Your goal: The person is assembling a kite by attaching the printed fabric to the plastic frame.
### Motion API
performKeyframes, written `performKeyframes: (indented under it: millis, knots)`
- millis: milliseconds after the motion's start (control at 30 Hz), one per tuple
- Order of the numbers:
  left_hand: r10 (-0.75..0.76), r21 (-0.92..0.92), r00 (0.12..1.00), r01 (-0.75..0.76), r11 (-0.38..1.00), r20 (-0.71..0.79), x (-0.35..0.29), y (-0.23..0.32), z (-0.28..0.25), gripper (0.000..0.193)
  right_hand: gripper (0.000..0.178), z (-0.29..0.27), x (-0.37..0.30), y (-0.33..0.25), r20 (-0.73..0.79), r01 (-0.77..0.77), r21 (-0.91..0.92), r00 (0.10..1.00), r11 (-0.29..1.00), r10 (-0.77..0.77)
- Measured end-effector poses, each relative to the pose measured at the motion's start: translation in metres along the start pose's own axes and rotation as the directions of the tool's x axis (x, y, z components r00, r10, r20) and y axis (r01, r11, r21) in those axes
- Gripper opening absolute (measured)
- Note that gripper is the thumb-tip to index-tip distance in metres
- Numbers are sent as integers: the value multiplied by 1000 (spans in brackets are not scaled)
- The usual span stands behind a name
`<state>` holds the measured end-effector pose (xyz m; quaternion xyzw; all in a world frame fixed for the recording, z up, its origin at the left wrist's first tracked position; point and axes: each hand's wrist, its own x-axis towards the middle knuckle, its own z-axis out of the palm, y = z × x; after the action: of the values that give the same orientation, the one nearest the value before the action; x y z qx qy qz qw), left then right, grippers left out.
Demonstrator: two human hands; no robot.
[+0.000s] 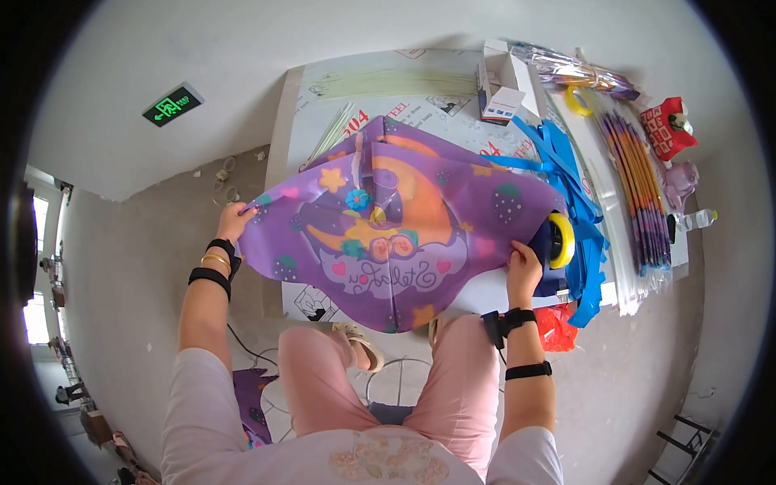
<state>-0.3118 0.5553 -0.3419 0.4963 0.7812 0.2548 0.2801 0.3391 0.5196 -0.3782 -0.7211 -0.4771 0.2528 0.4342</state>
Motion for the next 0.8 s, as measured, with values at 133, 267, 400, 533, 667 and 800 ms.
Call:
performKeyframes:
  millis: [133,267,400,533,667,800]
  knots:
    - [-45,263,998,33,964,38,-13,15,6,24,21,-7,0,8,61,-76,28,995,997,74]
    - [364,622,917,-190,759,-164,-62,84,24,42,32,-45,-11,-19,207,306,-369,948,878,-243]
    - [641,360,767,-590,722,-27,-124,162,59,44,21,-28,13,-130,279,277,-35,925,960,-257]
    - [665,192,723,-691,697,188,-173,169,137,47,27,60,54,-168,494,453,65,759,889,-423]
    - [570,375,791,-609,699,221,-186,168,191,64,40,148,111,-123,610,637,-93,644,765,-462]
    - [504,314,844,-536,784,184,-185,158,204,70,54,183,125,-115,559,559,-433,782,707,-276]
